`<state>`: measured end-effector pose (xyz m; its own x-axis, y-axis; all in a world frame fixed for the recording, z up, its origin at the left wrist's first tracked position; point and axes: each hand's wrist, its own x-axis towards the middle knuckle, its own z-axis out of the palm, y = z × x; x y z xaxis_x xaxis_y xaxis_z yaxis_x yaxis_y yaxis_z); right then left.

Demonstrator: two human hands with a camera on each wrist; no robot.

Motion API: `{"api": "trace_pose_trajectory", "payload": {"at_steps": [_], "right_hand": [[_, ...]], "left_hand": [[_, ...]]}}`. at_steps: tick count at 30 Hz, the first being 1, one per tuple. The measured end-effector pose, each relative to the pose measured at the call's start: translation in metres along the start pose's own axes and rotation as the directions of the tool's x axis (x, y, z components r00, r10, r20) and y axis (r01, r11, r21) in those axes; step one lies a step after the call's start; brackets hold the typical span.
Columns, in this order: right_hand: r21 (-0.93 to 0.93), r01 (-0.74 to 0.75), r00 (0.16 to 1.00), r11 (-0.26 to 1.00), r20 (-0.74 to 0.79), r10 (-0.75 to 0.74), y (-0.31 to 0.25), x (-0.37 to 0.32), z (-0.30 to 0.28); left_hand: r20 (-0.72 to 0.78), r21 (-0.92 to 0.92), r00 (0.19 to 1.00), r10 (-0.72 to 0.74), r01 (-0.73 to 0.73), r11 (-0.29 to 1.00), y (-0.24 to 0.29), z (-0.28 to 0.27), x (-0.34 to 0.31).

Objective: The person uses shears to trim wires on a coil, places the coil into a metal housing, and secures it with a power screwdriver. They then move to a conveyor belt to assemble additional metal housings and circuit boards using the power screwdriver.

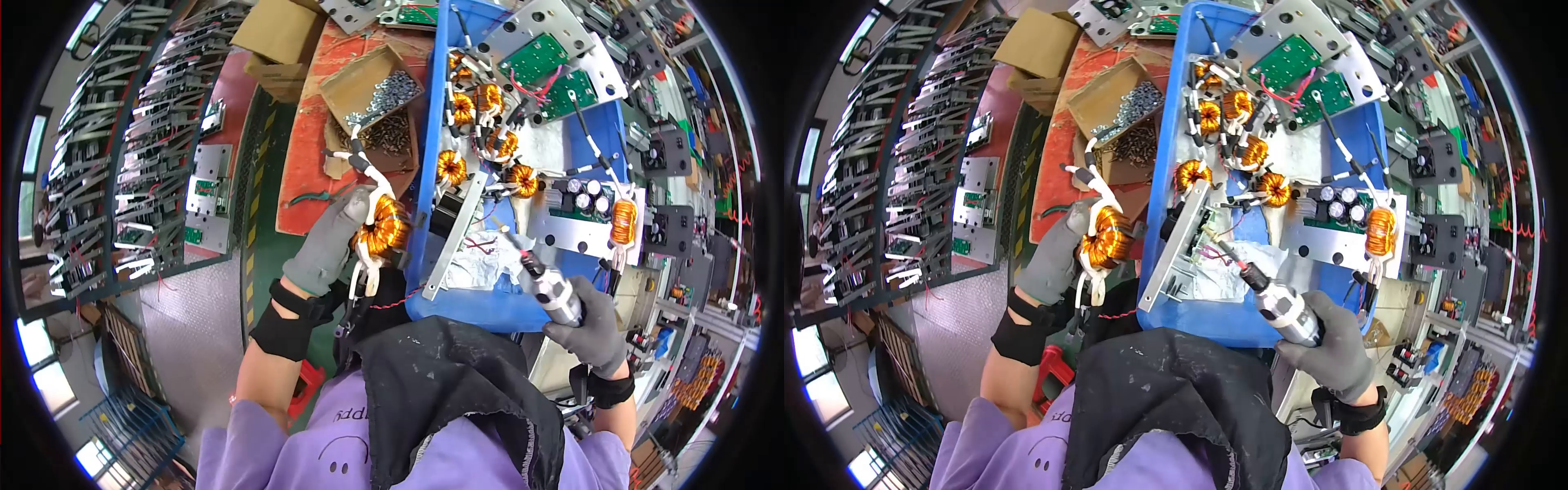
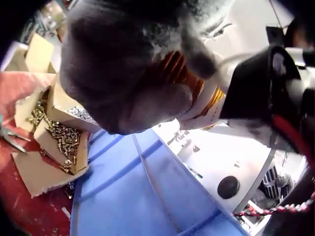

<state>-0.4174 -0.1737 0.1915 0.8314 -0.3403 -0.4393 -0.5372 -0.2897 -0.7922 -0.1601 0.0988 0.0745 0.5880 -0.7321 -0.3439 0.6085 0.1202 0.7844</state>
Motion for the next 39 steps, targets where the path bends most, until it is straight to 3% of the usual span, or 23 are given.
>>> {"api": "trace_pose_trajectory", "payload": {"at_steps": [2,4,7,9,11,16,18,20,23,25,29,31,32,35,37,39], "right_hand": [[-0.188,-0.01,1.0,0.982,0.003,0.011,0.003,0.001,0.005],[-0.172,-0.025,0.999,0.985,-0.028,0.02,0.009,0.003,0.012],[-0.293,-0.041,0.998,0.955,-0.055,0.026,0.013,0.009,0.018],[-0.302,-0.039,0.998,0.953,-0.049,0.025,0.015,0.013,0.02],[-0.316,-0.032,0.999,0.948,-0.038,0.021,0.015,0.017,0.021],[-0.455,0.023,0.995,0.89,-0.072,-0.063,0.016,0.023,0.02],[-0.518,0.032,0.995,0.855,-0.062,-0.075,0.014,0.026,0.022],[-0.663,0.07,0.981,0.746,-0.088,-0.171,0.011,0.029,0.022],[-0.741,0.089,0.969,0.665,-0.09,-0.23,0.007,0.033,0.025],[-0.776,0.078,0.965,0.625,-0.098,-0.242,0.006,0.036,0.026],[-0.844,0.103,0.938,0.527,-0.094,-0.333,0.004,0.04,0.025],[-0.846,0.125,0.933,0.519,-0.077,-0.351,0.007,0.039,0.021],[-0.846,0.142,0.925,0.514,-0.072,-0.374,0.009,0.039,0.02],[-0.844,0.144,0.938,0.517,-0.049,-0.342,0.003,0.041,0.019],[-0.849,0.142,0.945,0.509,-0.036,-0.325,0.002,0.042,0.018],[-0.841,0.151,0.942,0.52,-0.037,-0.334,0.004,0.043,0.018]], "left_hand": [[0.065,0.139,0.993,-0.095,0.085,0.987,0.007,0.002,0.01],[0.094,0.167,0.988,-0.127,0.11,0.98,0.01,0.007,0.019],[0.015,0.373,0.999,0.046,-0.048,0.926,0.006,0.019,0.026],[0.03,0.429,0.997,0.067,-0.073,0.9,0.008,0.023,0.029],[0.088,0.619,0.981,0.172,-0.189,0.762,0.005,0.016,0.035],[0.139,0.631,0.961,0.238,-0.272,0.727,0.0,0.012,0.034],[0.124,0.588,0.973,0.197,-0.232,0.775,-0.001,0.012,0.035],[0.075,0.587,0.985,0.158,-0.171,0.791,-0.006,0.01,0.037],[0.06,0.627,0.966,0.252,-0.233,0.743,-0.007,0.014,0.037],[-0.004,0.589,0.998,0.061,-0.047,0.807,0.008,0.023,0.033],[-0.022,0.642,0.999,0.024,-0.005,0.766,0.018,0.026,0.031],[-0.044,0.621,0.998,-0.034,0.054,0.782,0.027,0.033,0.031],[-0.048,0.68,0.995,0.084,-0.029,0.732,0.021,0.033,0.032],[-0.049,0.659,0.999,-0.005,0.036,0.752,0.02,0.032,0.031],[-0.048,0.718,0.991,0.123,-0.052,0.694,0.015,0.031,0.031],[-0.059,0.713,0.992,0.114,-0.038,0.7,0.016,0.03,0.031]]}}
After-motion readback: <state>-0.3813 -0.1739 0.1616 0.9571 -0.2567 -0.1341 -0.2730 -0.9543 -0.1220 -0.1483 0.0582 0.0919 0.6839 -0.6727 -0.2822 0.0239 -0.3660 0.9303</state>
